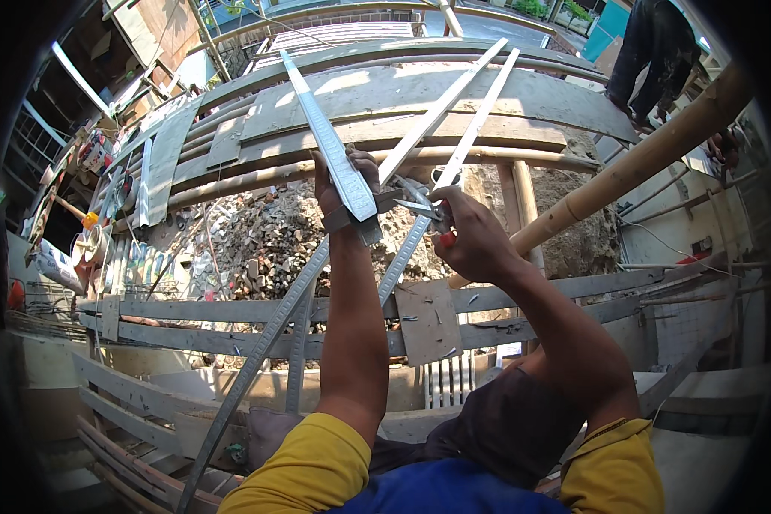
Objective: Using snips to cut and notch a light-gauge metal profile at a construction site.
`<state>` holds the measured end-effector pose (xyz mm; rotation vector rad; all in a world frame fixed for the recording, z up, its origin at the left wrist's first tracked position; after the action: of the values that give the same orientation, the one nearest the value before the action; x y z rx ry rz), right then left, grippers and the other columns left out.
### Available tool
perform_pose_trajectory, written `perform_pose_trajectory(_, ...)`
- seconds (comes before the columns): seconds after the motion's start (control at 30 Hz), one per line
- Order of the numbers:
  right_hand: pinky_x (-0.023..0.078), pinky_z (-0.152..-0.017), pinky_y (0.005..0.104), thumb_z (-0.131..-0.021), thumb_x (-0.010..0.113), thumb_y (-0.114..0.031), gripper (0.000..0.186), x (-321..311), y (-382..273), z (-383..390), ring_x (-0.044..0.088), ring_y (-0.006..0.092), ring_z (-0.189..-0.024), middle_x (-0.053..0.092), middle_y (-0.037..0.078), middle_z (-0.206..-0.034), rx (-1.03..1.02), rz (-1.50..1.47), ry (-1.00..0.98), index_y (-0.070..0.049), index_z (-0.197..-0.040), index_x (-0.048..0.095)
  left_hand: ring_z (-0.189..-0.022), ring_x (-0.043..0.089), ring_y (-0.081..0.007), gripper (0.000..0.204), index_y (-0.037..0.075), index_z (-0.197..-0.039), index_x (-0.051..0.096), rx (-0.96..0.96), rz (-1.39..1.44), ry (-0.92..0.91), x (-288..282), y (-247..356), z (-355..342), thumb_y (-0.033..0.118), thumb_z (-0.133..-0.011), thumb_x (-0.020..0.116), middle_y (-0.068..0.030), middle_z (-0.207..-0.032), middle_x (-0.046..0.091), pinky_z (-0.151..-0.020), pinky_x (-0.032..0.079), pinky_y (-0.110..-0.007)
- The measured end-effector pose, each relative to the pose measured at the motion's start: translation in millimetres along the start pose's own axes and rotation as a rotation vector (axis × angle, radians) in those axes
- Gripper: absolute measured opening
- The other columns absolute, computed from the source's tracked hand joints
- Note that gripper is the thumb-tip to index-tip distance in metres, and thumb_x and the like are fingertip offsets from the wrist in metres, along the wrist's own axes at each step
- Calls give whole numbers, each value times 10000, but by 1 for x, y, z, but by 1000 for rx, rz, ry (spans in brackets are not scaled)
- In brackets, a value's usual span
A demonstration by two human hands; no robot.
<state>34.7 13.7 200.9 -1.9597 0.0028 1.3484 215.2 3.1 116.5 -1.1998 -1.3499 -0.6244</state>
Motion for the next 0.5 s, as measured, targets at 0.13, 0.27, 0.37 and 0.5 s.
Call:
perform_pose_trajectory(0.13, 475, -796, 430, -746, 622, -73, 420, 6, 14, 7, 607, 353, -877, 593, 197, -921, 99, 34, -59, -26, -1143, 495, -775, 591, -178, 543, 56, -1068, 528, 54, -774, 269, -50, -1, 13, 576, -913, 533, -67, -847, 566, -699, 527, -309)
perform_pose_trajectory(0.27, 458, -758, 412, -725, 599, -73, 450, -8, 40, 17, 589, 351, -815, 577, 194, -857, 275, 86, 11, -12, -1155, 479, -787, 570, -150, 429, 71, -1026, 550, -168, -968, 350, -100, -15, 26, 488, -928, 579, -21, -854, 550, -724, 490, -335)
perform_pose_trajectory(0.37, 460, -847, 457, -732, 625, -65, 431, -21, 55, 28, 592, 420, -968, 600, 251, -972, 332, 91, 55, -8, -1129, 470, -769, 609, -182, 280, 55, -1043, 529, -223, -995, 469, -129, -17, 35, 294, -929, 620, -37, -849, 560, -711, 553, -345)
perform_pose_trajectory(0.5, 457, -804, 476, -716, 616, -34, 418, -38, 48, 45, 586, 394, -909, 579, 211, -936, 150, 162, 281, -21, -1100, 451, -678, 642, -247, 268, 6, -1106, 460, -198, -911, 544, -145, -33, 32, 191, -931, 542, -109, -829, 562, -674, 597, -389)
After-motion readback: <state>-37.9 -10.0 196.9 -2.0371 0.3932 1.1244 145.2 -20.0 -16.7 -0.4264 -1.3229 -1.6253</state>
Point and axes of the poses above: each hand's wrist, its own z-axis away from the middle knuckle, its own x-axis out of the palm, y = z × x, the point moved 9 cm from there along -z, towards the middle knuckle
